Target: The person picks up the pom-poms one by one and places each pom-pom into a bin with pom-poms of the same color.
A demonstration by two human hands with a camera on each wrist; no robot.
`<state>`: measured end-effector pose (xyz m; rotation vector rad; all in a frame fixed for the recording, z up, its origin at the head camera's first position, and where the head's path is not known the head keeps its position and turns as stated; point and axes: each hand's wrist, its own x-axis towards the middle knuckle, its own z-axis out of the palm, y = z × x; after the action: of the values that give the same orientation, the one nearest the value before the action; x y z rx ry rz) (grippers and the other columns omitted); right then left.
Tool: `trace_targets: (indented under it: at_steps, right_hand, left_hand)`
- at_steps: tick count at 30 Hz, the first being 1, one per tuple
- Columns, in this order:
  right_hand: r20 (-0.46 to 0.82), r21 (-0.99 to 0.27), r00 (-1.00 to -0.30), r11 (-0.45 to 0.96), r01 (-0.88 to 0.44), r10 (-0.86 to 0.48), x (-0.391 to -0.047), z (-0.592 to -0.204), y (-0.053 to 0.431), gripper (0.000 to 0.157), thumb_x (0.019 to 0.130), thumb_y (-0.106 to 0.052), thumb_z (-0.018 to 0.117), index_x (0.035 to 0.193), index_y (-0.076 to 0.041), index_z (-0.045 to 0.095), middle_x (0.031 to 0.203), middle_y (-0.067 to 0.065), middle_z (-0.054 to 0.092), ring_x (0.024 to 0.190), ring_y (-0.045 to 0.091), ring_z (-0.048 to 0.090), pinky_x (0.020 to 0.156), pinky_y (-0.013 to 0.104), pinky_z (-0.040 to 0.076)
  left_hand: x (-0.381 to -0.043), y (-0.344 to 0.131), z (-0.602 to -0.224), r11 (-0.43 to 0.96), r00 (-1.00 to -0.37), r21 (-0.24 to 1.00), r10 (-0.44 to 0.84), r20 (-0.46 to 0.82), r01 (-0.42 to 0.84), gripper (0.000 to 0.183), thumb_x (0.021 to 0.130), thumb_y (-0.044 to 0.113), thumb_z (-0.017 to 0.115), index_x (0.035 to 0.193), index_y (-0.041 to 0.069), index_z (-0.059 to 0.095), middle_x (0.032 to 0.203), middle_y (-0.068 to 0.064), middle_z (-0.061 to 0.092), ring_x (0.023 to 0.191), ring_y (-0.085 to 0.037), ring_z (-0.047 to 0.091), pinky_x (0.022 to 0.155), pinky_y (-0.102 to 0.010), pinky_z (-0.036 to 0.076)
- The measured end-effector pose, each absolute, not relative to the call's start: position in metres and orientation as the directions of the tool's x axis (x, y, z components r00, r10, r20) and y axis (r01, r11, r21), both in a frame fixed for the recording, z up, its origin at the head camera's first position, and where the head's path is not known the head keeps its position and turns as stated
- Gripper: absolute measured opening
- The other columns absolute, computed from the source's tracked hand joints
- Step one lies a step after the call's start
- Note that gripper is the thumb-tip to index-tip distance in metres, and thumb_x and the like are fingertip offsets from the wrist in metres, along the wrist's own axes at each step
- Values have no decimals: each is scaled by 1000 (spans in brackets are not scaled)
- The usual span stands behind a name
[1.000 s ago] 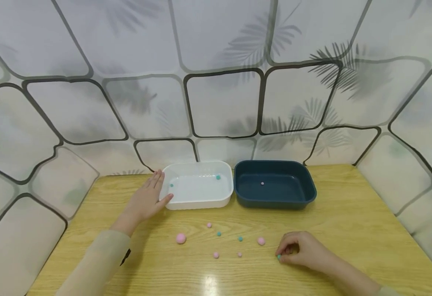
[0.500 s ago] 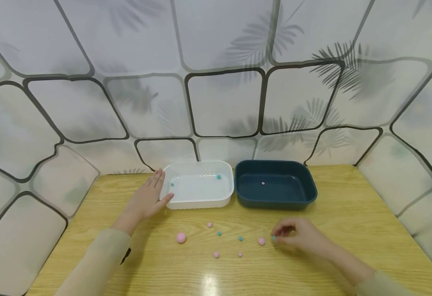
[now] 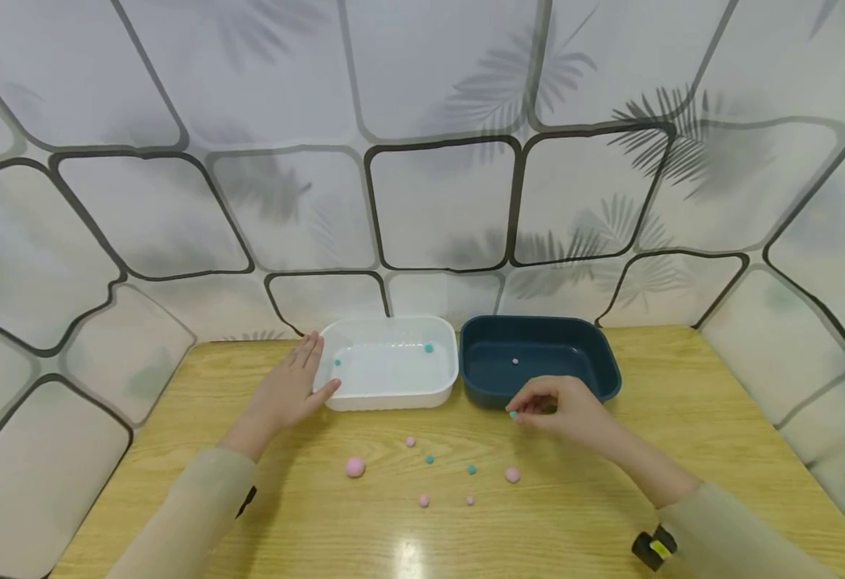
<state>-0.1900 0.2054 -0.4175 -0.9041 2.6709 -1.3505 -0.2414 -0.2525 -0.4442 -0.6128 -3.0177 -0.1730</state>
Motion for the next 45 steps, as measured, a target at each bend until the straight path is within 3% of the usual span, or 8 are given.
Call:
trace_targets:
  at_steps: [6,14,29,45]
  right_hand:
    - [208,-770,-850,456,-447,-484,-206,-412,192,10,92,-9,83,101,-9,83,95,5,80,81,2,68,74,24,61]
    - [189,-760,-852,477,-442,-488,-222,-412,173,13,94,-12,82,106,-7,82,94,1,79,82,3,68,78,26,61]
    - [170,-800,-884,463,-383,-436,-252,-410,129,16,95,-10,80,109,-4,82,98,9,79,82,12,68,72,24,57]
    - [131,-793,-906,506,-340,-403,-288,-409,89,17,99,-17,77,113,-7,82,104,10,79,89,20,70,76,29,58]
  left_hand:
    - [-242,-253,-445,917,-922,100,380,75,386,85,111,46,48,162,-15,20,173,-32,19,163,-47,20,133,-58,25]
    - [-245,-250,-447,911,-917,104,392,77,398,85,111,48,46,163,-15,19,173,-31,18,163,-46,19,134,-57,24]
    - [-247,-252,-448,915,-920,99,386,67,391,85,111,48,45,163,-15,19,173,-31,16,163,-46,17,134,-56,22]
    - [-243,-255,-447,921,-926,97,374,59,378,86,111,49,45,163,-14,18,174,-31,16,163,-46,18,134,-56,22]
